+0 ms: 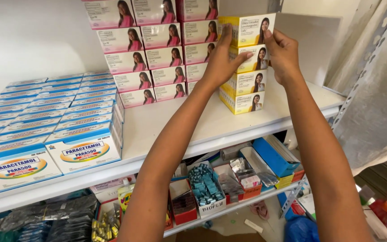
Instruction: Taking boxes of medicine out of a shipping carton and organizing them on shelves.
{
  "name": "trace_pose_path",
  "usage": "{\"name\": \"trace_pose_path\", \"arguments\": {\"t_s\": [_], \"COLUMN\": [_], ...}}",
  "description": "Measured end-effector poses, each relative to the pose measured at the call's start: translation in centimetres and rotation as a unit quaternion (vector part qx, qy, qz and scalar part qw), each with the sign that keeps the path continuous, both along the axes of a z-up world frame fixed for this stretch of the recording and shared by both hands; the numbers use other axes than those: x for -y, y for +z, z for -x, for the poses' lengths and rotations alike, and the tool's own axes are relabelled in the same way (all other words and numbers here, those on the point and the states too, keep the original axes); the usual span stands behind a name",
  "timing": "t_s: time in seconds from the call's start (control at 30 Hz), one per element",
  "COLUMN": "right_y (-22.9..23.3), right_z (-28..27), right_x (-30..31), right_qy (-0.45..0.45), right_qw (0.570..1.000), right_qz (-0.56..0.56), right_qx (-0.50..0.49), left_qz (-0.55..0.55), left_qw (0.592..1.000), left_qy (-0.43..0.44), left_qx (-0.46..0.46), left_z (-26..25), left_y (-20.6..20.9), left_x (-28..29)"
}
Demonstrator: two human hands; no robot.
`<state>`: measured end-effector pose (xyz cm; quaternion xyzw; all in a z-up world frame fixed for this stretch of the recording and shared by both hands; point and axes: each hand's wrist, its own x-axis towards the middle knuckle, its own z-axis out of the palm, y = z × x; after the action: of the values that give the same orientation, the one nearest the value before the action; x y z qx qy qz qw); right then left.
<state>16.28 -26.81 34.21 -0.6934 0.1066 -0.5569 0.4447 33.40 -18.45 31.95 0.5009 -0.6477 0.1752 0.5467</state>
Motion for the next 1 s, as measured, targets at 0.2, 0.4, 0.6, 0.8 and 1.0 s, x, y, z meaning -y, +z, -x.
{"name": "trace_pose_path", "arguments": {"t_s": [0.2,0.4,0.6,0.8,1.0], "right_y": [-0.3,-1.5,-5.2,-9.7,-13.9], "right_z": [0.5,1.2,8.5,20.1,31.2], "right_x": [-0.2,0.9,-5.5,-13.5,-22.7], "right_qy": [0.021,-0.014,-0.212,-0.297,-0.358], "right_qw": [0.999,0.995,0.939,0.899,0.858], "right_qz": [0.038,0.098,0.245,0.243,0.282], "right_qx": [-0.002,-0.025,-0.12,-0.212,-0.237], "left_qz": [0.012,0.012,0.072,0.041,0.019], "left_qw": [0.999,0.999,0.997,0.992,0.974], "left_qy": [-0.001,0.013,-0.013,-0.12,-0.224], "left_qx": [-0.035,-0.046,0.009,0.013,0.025], "left_z": [0.4,2.6,7.4,13.9,20.1], "left_y": [-1.2,-1.9,-5.8,-9.5,-12.4], "left_x": [0.3,-2.3,-7.0,-12.6,-14.6]}}
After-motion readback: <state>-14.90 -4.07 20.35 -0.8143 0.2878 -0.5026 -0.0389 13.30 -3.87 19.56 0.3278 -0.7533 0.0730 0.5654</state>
